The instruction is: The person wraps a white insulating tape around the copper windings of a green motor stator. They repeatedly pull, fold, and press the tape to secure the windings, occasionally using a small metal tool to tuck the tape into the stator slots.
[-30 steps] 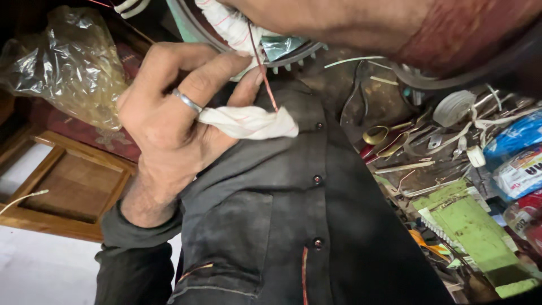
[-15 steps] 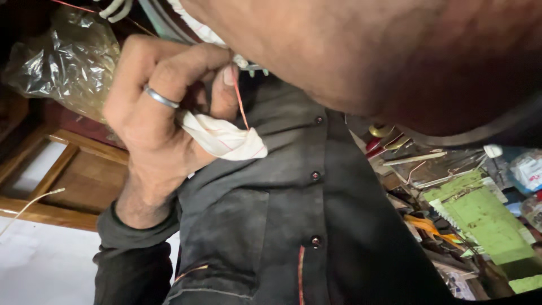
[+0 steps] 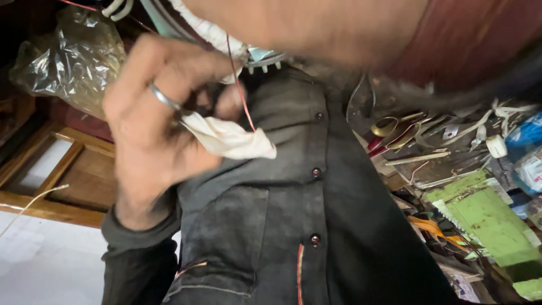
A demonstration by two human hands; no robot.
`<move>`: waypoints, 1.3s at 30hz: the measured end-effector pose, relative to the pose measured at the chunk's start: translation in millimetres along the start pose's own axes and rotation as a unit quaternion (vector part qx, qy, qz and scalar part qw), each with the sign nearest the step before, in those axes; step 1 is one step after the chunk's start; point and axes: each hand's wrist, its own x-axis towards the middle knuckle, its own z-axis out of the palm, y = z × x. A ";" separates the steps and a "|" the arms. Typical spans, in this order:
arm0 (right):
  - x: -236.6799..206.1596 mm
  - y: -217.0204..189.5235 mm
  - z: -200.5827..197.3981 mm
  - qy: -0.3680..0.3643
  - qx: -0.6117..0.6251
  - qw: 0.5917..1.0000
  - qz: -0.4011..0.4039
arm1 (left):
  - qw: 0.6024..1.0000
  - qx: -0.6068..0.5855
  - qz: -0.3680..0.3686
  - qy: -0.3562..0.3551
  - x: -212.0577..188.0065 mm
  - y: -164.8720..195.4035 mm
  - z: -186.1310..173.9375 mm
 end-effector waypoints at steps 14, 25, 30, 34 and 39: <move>39.2 -46.0 -60.6 -0.338 -0.138 0.923 -0.119 | 0.756 -0.591 -0.252 0.128 20.9 86.2 15.3; 36.9 -40.7 -139.5 -0.300 0.007 0.924 -0.236 | 0.928 -0.346 0.034 -0.132 6.5 48.6 11.3; -47.7 -61.3 -122.5 -0.318 0.334 0.886 0.047 | 0.930 -0.304 0.067 -0.196 -19.4 -0.1 -1.2; -115.1 -48.8 -149.1 -0.203 0.514 0.820 0.145 | 0.894 -0.353 0.153 -0.228 -4.3 3.9 -23.2; -100.2 -34.7 -185.1 0.242 0.172 0.954 -0.042 | 0.981 -0.152 0.096 -0.076 36.3 11.0 -79.6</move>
